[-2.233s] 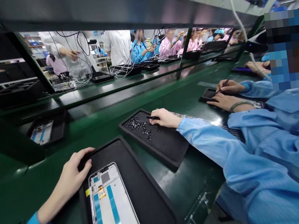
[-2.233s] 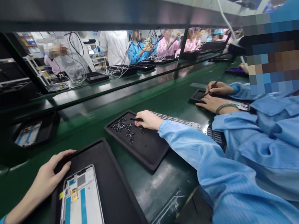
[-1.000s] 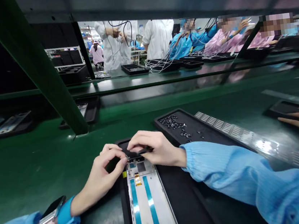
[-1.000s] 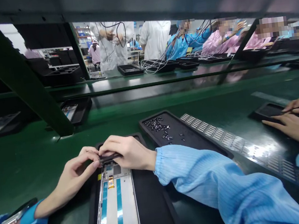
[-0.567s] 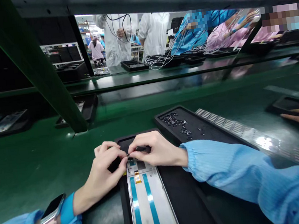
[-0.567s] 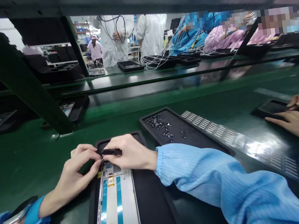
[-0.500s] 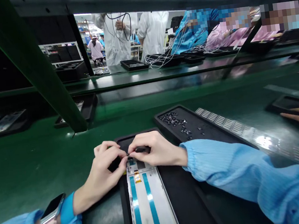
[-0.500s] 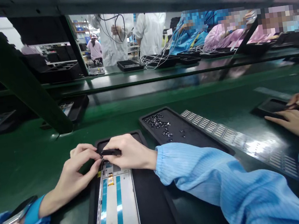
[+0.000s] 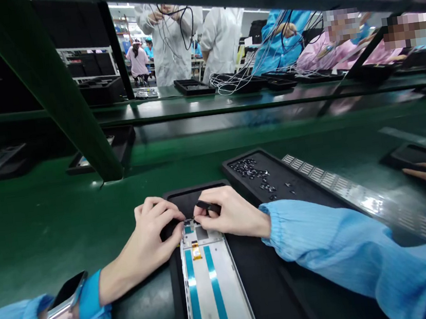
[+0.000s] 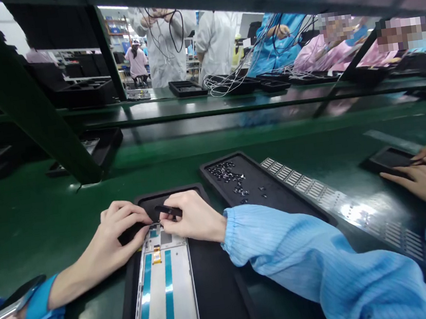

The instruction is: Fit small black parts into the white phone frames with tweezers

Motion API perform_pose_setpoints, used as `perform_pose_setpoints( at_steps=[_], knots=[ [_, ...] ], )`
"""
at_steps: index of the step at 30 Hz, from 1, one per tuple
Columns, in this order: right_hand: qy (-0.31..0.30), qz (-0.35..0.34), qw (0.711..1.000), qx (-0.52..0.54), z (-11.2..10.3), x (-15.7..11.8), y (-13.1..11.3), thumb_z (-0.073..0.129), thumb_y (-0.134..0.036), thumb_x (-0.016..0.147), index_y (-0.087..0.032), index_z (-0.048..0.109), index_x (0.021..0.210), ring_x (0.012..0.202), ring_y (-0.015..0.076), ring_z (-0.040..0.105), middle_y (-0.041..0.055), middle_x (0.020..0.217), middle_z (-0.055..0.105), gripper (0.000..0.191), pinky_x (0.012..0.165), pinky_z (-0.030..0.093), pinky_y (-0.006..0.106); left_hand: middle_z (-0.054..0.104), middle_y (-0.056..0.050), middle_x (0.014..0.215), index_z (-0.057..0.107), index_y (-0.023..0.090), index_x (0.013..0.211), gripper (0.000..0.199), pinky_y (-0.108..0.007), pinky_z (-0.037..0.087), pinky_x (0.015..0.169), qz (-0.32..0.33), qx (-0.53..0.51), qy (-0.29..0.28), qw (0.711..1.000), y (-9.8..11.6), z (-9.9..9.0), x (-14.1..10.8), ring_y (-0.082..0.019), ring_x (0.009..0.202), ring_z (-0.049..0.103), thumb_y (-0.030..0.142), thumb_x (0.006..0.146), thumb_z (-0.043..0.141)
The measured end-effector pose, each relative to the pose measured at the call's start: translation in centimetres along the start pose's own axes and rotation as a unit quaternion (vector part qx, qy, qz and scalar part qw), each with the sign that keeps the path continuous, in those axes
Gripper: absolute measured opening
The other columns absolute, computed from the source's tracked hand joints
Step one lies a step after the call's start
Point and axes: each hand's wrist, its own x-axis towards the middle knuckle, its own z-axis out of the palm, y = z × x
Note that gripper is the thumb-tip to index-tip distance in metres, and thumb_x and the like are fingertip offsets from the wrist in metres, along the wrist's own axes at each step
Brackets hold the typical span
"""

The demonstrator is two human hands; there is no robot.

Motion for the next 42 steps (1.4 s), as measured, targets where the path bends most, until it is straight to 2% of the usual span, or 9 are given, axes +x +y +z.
perform_pose_setpoints(
  at_steps=[6,12,27,33,42],
  knots=[
    [-0.014,-0.010,0.999,-0.027,0.4,0.1,-0.1,0.057,-0.004,0.066,-0.009,0.065,0.066,0.057,0.0066,0.045,0.0002,0.064,0.056,0.010,0.056,0.035,0.018,0.063,-0.002,0.083,0.060,0.020,0.078,0.010,-0.038,0.031,0.075,-0.007,-0.044,0.002,0.999,0.3,-0.1,0.2,-0.021,0.092,0.047,0.020,0.081,0.050],
    [-0.022,-0.036,0.999,-0.021,0.4,0.1,-0.1,0.057,-0.004,0.065,-0.009,0.064,0.065,0.057,0.0064,0.043,0.0001,0.064,0.055,0.008,0.055,0.033,0.018,0.063,-0.001,0.079,0.060,0.020,0.071,0.011,-0.038,0.030,0.076,-0.014,-0.046,-0.009,0.999,0.3,-0.1,0.3,-0.022,0.093,0.047,0.020,0.077,0.051],
    [-0.015,-0.064,0.996,-0.054,1.0,0.0,0.6,0.055,-0.009,0.068,-0.013,0.051,0.064,0.056,0.0064,0.039,-0.0025,0.062,0.046,0.007,0.054,0.029,0.019,0.063,-0.001,0.081,0.059,0.019,0.072,0.010,-0.038,0.030,0.075,-0.012,-0.029,-0.015,0.999,0.4,-0.2,0.3,-0.022,0.093,0.046,0.019,0.078,0.051],
    [-0.030,-0.060,0.996,-0.057,1.2,-0.1,0.5,0.054,-0.010,0.066,-0.015,0.050,0.067,0.060,0.0076,0.041,-0.0022,0.067,0.047,0.007,0.056,0.031,0.019,0.064,-0.002,0.087,0.060,0.020,0.084,0.011,-0.038,0.031,0.077,0.018,-0.018,0.004,1.000,0.4,-0.2,0.2,-0.022,0.094,0.047,0.019,0.081,0.050],
    [-0.065,-0.074,0.991,-0.088,0.9,-0.1,0.0,0.053,-0.011,0.069,-0.015,0.049,0.069,0.060,0.0068,0.039,-0.0016,0.071,0.046,0.006,0.055,0.030,0.019,0.064,-0.002,0.085,0.061,0.020,0.084,0.014,-0.038,0.031,0.077,0.038,-0.018,-0.004,0.999,0.3,-0.3,0.1,-0.021,0.092,0.048,0.014,0.080,0.050]
  ],
)
